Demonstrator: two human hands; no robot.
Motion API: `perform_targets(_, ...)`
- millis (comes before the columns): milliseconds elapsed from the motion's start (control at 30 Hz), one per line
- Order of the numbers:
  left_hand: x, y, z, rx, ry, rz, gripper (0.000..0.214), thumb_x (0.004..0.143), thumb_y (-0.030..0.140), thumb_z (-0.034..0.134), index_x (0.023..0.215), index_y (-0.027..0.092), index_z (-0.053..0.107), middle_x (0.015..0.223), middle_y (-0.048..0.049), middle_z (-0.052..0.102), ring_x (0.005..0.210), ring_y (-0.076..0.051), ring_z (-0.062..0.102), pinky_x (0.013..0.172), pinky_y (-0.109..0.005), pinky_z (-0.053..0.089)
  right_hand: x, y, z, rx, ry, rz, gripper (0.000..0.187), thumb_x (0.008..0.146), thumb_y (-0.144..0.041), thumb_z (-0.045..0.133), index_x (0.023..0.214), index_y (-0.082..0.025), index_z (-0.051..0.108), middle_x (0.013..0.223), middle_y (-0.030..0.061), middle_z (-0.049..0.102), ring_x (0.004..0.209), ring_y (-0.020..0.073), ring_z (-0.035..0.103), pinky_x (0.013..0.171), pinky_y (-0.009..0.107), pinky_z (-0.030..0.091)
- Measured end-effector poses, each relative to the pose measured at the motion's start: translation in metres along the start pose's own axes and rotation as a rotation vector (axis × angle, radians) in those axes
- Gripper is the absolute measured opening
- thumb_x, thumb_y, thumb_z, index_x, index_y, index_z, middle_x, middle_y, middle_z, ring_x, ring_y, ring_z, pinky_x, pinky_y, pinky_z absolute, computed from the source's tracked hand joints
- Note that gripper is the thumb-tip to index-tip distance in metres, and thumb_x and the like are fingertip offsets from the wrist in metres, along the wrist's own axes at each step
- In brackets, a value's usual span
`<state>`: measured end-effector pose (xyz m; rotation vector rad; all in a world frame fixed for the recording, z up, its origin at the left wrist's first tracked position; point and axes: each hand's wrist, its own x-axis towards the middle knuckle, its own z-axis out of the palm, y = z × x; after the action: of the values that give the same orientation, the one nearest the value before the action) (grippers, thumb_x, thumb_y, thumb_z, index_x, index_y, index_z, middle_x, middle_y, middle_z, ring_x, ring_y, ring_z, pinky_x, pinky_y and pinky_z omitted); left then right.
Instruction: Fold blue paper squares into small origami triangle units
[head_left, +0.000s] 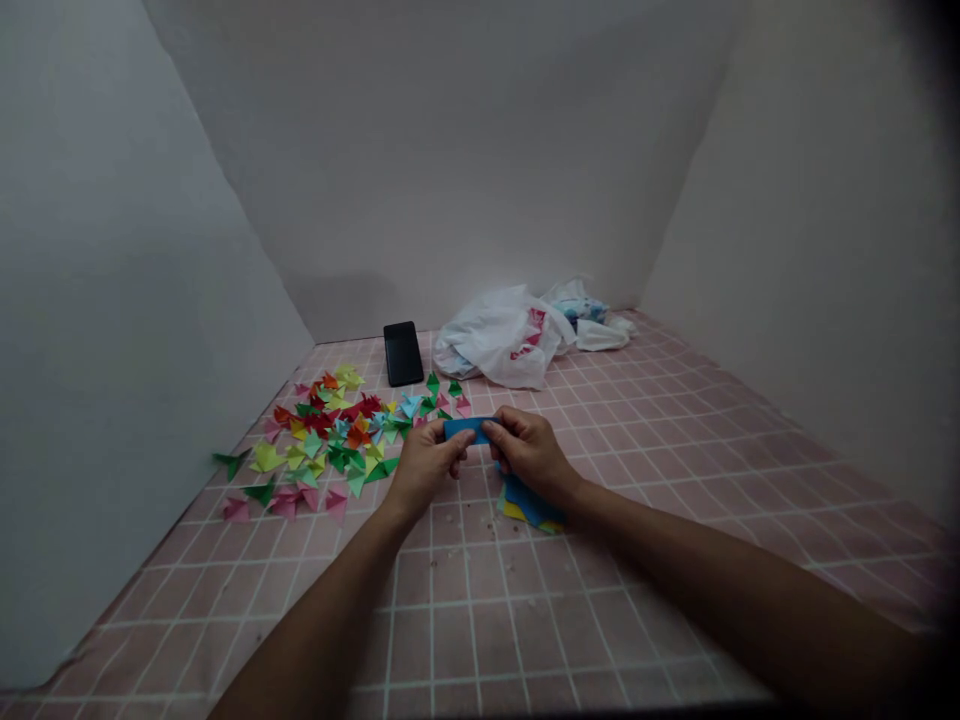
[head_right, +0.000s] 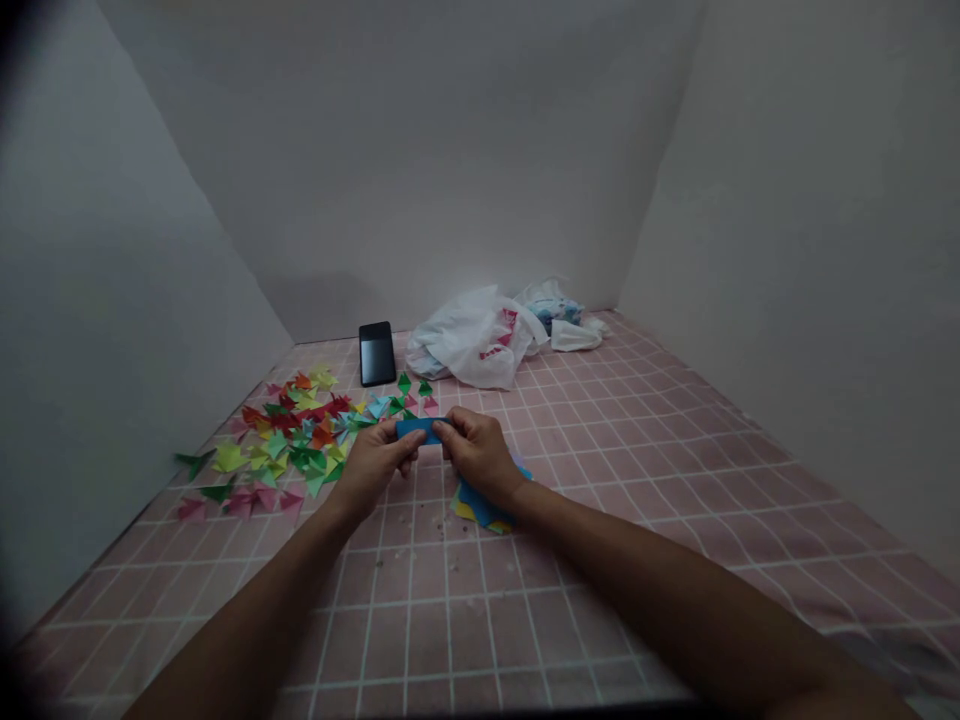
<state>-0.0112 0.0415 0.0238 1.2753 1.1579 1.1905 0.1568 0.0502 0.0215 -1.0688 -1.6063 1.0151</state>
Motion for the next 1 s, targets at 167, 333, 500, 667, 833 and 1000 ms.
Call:
perform_targets(167, 0.001, 0.004, -0.005, -0.017, 0.09, 0.044, 0.039, 0.071, 0.046, 0.077, 0.059, 0.018, 0.053, 0.048, 0.0057, 0.05, 0.04, -0.007, 0.043, 0.041, -0.02, 0.034, 0.0, 0.001, 0.003, 0.14, -0.075, 0.096, 0.034, 0.083, -0.043, 0.061, 0.061, -0.021, 0.049, 0.048, -0.0051, 0.052, 0.037, 0.0084, 0.044, 0.039, 0.021, 0.034)
perform_targets(333, 0.002, 0.0, -0.004, -0.089, 0.141, 0.07, 0.037, 0.076, 0.052, 0.071, 0.072, 0.018, 0.058, 0.056, 0.0063, 0.051, 0.046, -0.007, 0.045, 0.047, -0.02, 0.039, -0.006, -0.001, 0.011, 0.346, -0.173, 0.215, 0.032, 0.078, -0.046, 0.067, 0.067, -0.02, 0.052, 0.051, -0.0061, 0.055, 0.037, 0.0075, 0.046, 0.038, 0.02, 0.034)
perform_targets(500, 0.0, -0.006, -0.003, -0.058, 0.125, 0.071, 0.035, 0.08, 0.048, 0.068, 0.066, 0.017, 0.058, 0.058, 0.0039, 0.053, 0.053, -0.009, 0.048, 0.054, -0.021, 0.038, -0.014, -0.002, 0.016, 0.364, -0.212, 0.233, 0.034, 0.08, -0.048, 0.066, 0.069, -0.02, 0.052, 0.053, -0.0059, 0.054, 0.039, 0.0075, 0.046, 0.039, 0.02, 0.035)
perform_targets(667, -0.002, 0.001, -0.007, 0.059, 0.027, 0.066, 0.034, 0.079, 0.044, 0.071, 0.062, 0.017, 0.06, 0.056, 0.0038, 0.051, 0.055, -0.01, 0.046, 0.055, -0.023, 0.036, -0.011, -0.004, 0.01, 0.326, -0.215, 0.161, 0.033, 0.083, -0.051, 0.066, 0.084, -0.02, 0.056, 0.062, -0.0053, 0.053, 0.046, 0.0084, 0.045, 0.041, 0.02, 0.035)
perform_targets(833, -0.001, -0.002, -0.005, 0.132, -0.136, 0.011, 0.039, 0.07, 0.045, 0.077, 0.055, 0.018, 0.053, 0.055, 0.0043, 0.047, 0.054, -0.011, 0.041, 0.052, -0.023, 0.031, -0.002, 0.0, 0.001, 0.264, -0.149, 0.149, 0.032, 0.081, -0.047, 0.069, 0.072, -0.02, 0.054, 0.055, -0.0061, 0.048, 0.046, 0.0093, 0.042, 0.043, 0.021, 0.032)
perform_targets(1000, -0.004, -0.007, -0.001, 0.144, -0.09, 0.012, 0.035, 0.086, 0.05, 0.059, 0.07, 0.02, 0.054, 0.062, 0.0034, 0.048, 0.058, -0.013, 0.043, 0.056, -0.025, 0.035, -0.003, 0.005, 0.001, 0.248, -0.107, 0.184, 0.03, 0.086, -0.046, 0.064, 0.071, -0.022, 0.053, 0.056, -0.0048, 0.051, 0.045, 0.0107, 0.045, 0.044, 0.024, 0.035)
